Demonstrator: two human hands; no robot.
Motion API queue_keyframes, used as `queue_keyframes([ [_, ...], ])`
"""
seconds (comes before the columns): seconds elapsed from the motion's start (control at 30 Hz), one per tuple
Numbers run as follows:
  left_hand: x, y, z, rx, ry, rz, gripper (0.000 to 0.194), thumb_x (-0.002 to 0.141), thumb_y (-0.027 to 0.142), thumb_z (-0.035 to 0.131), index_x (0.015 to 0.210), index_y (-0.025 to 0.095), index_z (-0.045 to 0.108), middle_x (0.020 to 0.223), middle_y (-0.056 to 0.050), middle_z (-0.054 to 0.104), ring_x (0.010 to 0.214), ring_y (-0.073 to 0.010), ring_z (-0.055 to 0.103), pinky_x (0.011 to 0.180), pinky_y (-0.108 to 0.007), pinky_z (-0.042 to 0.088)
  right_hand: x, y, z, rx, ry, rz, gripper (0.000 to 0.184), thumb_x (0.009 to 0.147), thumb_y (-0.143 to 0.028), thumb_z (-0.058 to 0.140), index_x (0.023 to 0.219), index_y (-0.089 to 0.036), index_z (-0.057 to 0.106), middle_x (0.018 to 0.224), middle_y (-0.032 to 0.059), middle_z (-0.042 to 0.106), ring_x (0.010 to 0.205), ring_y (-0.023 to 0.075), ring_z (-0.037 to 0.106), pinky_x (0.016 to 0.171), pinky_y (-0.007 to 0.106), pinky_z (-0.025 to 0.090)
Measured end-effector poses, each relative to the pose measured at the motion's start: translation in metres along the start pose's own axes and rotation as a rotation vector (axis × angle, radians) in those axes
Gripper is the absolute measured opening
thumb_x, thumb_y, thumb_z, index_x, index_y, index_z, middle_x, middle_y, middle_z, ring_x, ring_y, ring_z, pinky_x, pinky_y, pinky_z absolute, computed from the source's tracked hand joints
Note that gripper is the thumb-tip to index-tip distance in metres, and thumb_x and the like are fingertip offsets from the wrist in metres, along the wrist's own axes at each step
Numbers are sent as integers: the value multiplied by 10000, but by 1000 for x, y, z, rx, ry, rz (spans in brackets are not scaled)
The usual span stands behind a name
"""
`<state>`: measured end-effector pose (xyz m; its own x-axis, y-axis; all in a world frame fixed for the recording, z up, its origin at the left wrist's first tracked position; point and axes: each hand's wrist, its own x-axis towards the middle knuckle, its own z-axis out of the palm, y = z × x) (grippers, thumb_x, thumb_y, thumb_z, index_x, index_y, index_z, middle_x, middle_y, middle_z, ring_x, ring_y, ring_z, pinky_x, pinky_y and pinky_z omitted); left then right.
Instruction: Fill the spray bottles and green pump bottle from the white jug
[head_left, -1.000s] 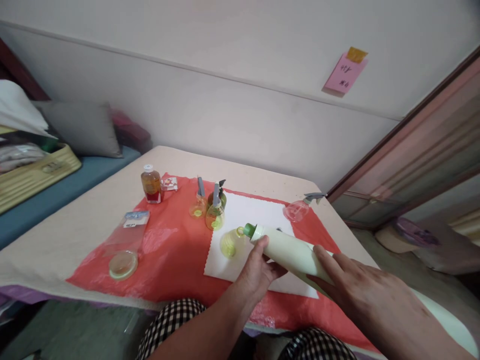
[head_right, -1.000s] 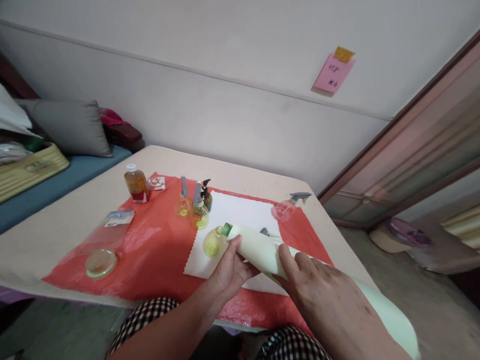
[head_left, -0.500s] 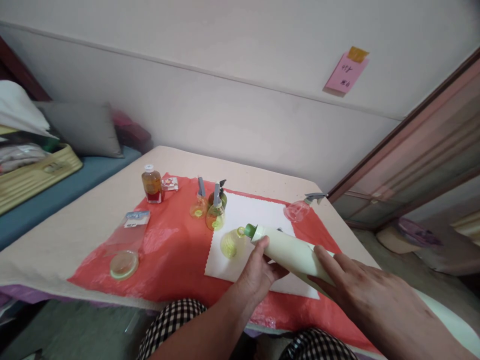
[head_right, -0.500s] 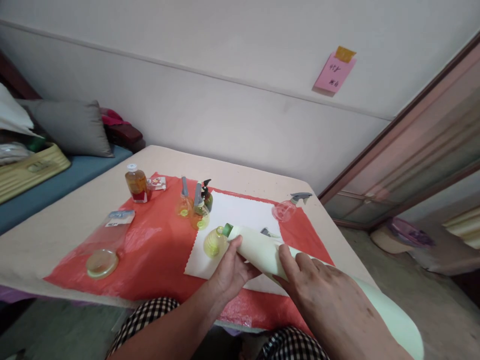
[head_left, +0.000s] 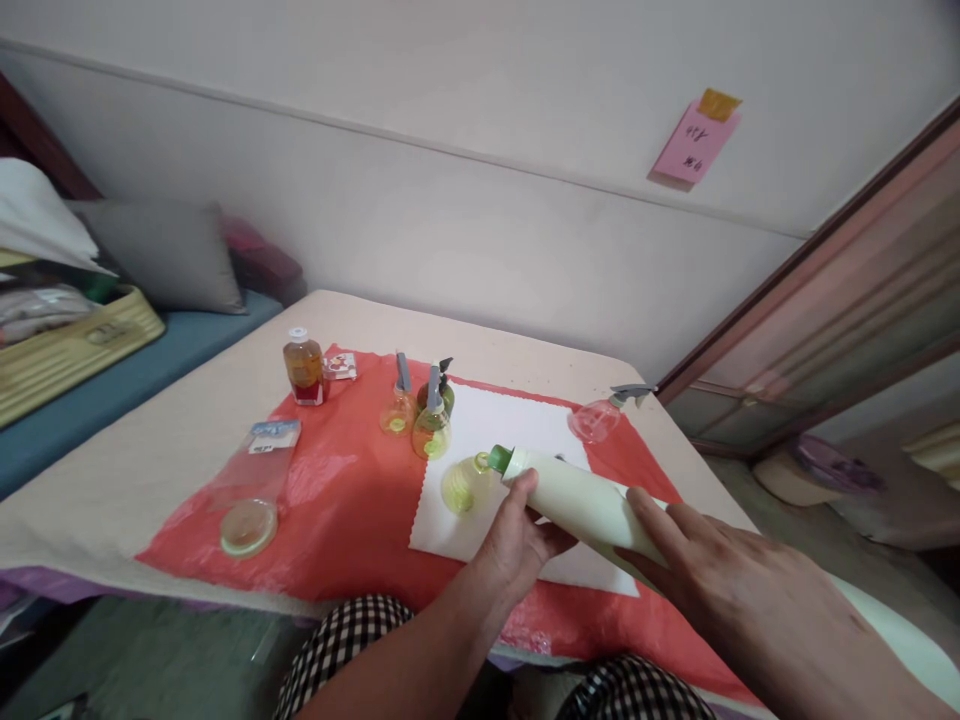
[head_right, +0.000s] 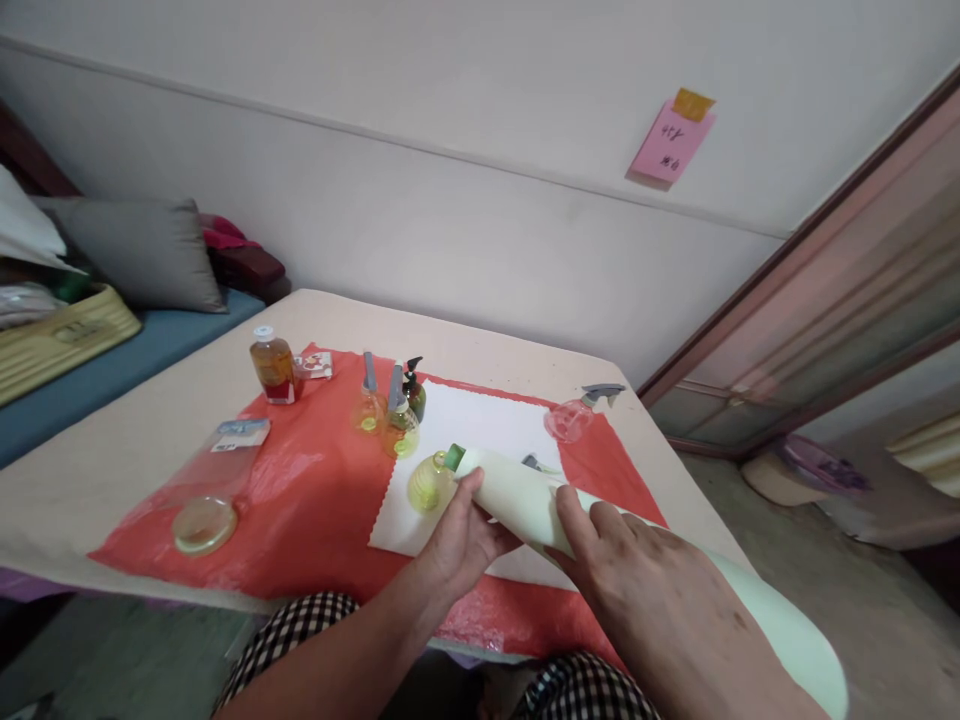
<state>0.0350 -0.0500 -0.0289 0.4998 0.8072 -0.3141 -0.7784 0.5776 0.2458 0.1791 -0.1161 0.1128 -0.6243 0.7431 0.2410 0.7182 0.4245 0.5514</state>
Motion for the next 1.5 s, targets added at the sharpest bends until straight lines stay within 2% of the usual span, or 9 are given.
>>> queue_keyframes([
  [0.13,-1,1,1,-9,6,-5,524,836,493,695,1215,136,639,1157,-151,670,947,-258,646,897,-438,538,-4,1,4,-22,-12,-2,375,813,3,369,1136,-129,504,755,80,691,530,206,654,462,290,476],
  [0.3,-3,3,4,-18,18,-3,483,844,470,695,1195,141,649,1159,-151,669,939,-253,647,901,-448,534,-3,2,5,1,-12,-12,354,866,-18,347,1149,-144,519,837,118,726,556,209,670,472,286,475],
  [0.43,-3,3,4,-19,21,-3,468,862,459,674,1211,149,646,1186,-151,673,946,-247,643,875,-429,546,1,0,2,-16,40,-17,302,911,-49,307,1099,-119,533,720,90,688,490,207,648,426,287,458],
  [0.53,-2,3,3,-18,5,-6,471,871,461,664,1217,143,647,1212,-157,667,965,-249,642,868,-418,549,4,-2,-1,-25,39,-16,293,895,-38,313,1066,-127,534,669,58,658,461,198,635,401,277,441],
  [0.73,-3,3,3,-26,-4,-5,464,878,453,657,1222,141,645,1254,-160,647,980,-252,643,855,-407,551,3,-2,-4,-24,20,-19,349,811,14,347,1073,-121,533,706,74,679,475,202,646,413,283,464],
  [0.93,-3,2,3,-26,-3,-4,469,838,469,706,1182,153,667,1215,-153,665,987,-254,653,901,-422,539,2,-2,-1,-17,26,-13,366,784,21,362,1073,-128,530,681,55,664,482,203,648,419,284,482],
  [1.07,-3,2,3,-29,-8,-10,479,841,465,698,1191,140,662,1260,-164,653,1003,-262,654,902,-422,546,4,-3,-3,-15,22,-19,375,760,30,367,1059,-127,530,658,48,651,476,204,649,407,277,475],
  [1.33,0,0,-1,-20,-38,-3,468,861,475,670,1197,150,658,1277,-155,656,1018,-261,651,875,-402,557,3,-2,-4,-35,49,-31,356,798,25,338,1061,-113,535,720,101,690,485,211,655,413,285,480],
  [1.5,0,0,0,-8,-17,-14,479,869,476,657,1206,136,653,1287,-168,640,975,-250,651,857,-407,559,3,-2,-4,-35,34,-33,356,821,11,336,1092,-101,537,687,79,675,457,204,635,396,280,466],
])
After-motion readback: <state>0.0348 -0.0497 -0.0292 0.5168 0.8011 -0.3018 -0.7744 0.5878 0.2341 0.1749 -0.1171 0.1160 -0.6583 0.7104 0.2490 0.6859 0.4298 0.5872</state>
